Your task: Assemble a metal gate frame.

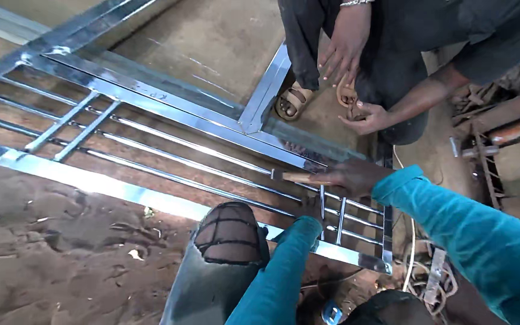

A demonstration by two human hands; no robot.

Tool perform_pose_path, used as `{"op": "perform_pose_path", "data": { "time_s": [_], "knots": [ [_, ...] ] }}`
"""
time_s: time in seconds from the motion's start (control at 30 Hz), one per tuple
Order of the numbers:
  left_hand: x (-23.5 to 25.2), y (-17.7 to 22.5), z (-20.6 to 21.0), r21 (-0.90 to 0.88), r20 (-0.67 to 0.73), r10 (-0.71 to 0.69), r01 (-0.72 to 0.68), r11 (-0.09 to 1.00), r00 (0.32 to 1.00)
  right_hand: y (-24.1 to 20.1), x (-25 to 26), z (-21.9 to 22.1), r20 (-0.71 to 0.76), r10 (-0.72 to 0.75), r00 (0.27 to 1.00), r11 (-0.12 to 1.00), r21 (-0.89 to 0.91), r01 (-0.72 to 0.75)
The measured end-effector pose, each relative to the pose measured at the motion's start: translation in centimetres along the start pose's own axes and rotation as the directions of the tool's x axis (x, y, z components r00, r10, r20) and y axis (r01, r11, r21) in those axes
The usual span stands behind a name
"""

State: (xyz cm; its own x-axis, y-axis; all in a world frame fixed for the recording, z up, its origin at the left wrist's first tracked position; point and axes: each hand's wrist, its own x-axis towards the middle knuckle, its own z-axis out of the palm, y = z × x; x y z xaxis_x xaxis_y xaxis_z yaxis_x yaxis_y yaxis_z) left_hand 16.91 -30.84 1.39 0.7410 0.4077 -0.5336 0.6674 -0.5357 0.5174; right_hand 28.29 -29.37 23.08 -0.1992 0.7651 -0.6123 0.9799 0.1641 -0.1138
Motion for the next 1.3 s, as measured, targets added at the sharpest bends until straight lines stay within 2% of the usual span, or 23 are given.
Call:
{"op": "perform_pose_path", "data": {
  "time_s": [0.07,0.13,0.23,0.3,0.37,0.4,0.47,0.53,0.6,0.7,0.77,0.87,0.93,1.0,1.07,1.1,1.17,1.2,1.23,1.3],
  "knots": [
    [0.1,-0.2,0.2,-0.011,-0.012,0.005,-0.005,1.000,1.000,0.8,1.2,-0.6,0.125,0.077,0.989,0.995,-0.072,-0.068],
    [0.0,-0.3,0.3,-0.012,-0.005,0.018,-0.018,1.000,1.000,0.7,2.5,-1.5,0.281,0.208,0.937,0.973,-0.154,-0.170],
    [0.3,-0.2,-0.2,-0.021,0.020,0.030,-0.030,0.999,0.999,-0.5,3.6,-4.4,0.336,0.274,0.901,0.958,-0.182,-0.224],
    [0.3,-0.3,0.5,-0.022,0.032,0.029,-0.028,0.999,0.999,-0.3,3.0,-4.3,0.236,0.185,0.954,0.981,-0.104,-0.165],
    [0.5,-0.4,0.7,-0.016,0.026,0.020,-0.020,1.000,0.999,0.8,2.2,-2.4,0.053,0.082,0.995,0.996,-0.037,-0.080],
    [0.7,-0.3,0.8,-0.009,0.033,0.015,-0.015,1.000,0.999,1.0,1.6,-1.6,0.045,0.085,0.995,0.996,-0.019,-0.085],
    [0.5,-0.1,0.6,0.011,0.041,0.024,-0.025,1.000,0.999,0.7,0.9,-1.3,0.209,0.221,0.953,0.975,-0.057,-0.213],
    [0.4,-0.1,0.4,0.043,0.034,0.040,-0.042,0.998,0.999,0.3,1.0,-1.7,0.321,0.283,0.904,0.959,-0.114,-0.260],
    [0.4,0.2,0.1,0.046,0.044,0.043,-0.045,0.998,0.998,0.1,0.9,-2.3,0.270,0.220,0.937,0.974,-0.113,-0.196],
    [0.2,0.0,0.2,0.028,0.047,0.051,-0.052,0.998,0.998,0.2,0.0,-1.1,0.141,0.147,0.979,0.989,-0.013,-0.146],
    [0.4,-0.1,0.3,0.005,0.021,0.069,-0.070,0.998,0.997,0.4,-0.7,0.2,0.114,0.189,0.975,0.980,0.036,-0.194],
    [0.5,-0.1,0.4,0.026,0.025,0.086,-0.086,0.996,0.996,1.1,-1.3,1.9,0.195,0.301,0.933,0.952,-0.004,-0.306],
    [0.7,0.1,0.3,0.039,0.035,0.080,-0.081,0.996,0.996,1.3,-1.9,2.1,0.194,0.330,0.924,0.942,0.004,-0.337],
    [0.3,0.1,-0.1,0.049,0.068,0.084,-0.087,0.995,0.994,1.4,-4.0,4.1,0.089,0.359,0.929,0.909,0.193,-0.370],
    [0.5,0.0,0.0,0.024,0.053,0.081,-0.082,0.996,0.995,-0.1,-7.4,7.8,-0.085,0.453,0.888,0.780,0.519,-0.349],
    [0.6,0.0,0.1,0.022,0.051,0.076,-0.077,0.997,0.996,-1.8,-8.9,10.0,-0.121,0.543,0.831,0.647,0.691,-0.323],
    [0.7,0.0,-0.2,0.043,0.076,0.077,-0.080,0.996,0.994,-7.4,-10.7,14.3,-0.046,0.742,0.669,0.255,0.942,-0.218],
    [0.7,0.1,-0.6,0.050,0.103,0.087,-0.093,0.994,0.991,-10.6,-10.9,16.1,0.017,0.807,0.591,0.068,0.990,-0.122],
    [0.8,0.3,-1.2,0.066,0.143,0.101,-0.111,0.992,0.985,-13.6,-10.6,17.6,0.071,0.850,0.523,-0.073,0.997,-0.018],
    [0.5,0.8,-3.5,0.110,0.273,0.084,-0.118,0.987,0.958,-18.5,-9.5,20.3,0.129,0.911,0.391,-0.221,0.955,0.199]
  ]
}}
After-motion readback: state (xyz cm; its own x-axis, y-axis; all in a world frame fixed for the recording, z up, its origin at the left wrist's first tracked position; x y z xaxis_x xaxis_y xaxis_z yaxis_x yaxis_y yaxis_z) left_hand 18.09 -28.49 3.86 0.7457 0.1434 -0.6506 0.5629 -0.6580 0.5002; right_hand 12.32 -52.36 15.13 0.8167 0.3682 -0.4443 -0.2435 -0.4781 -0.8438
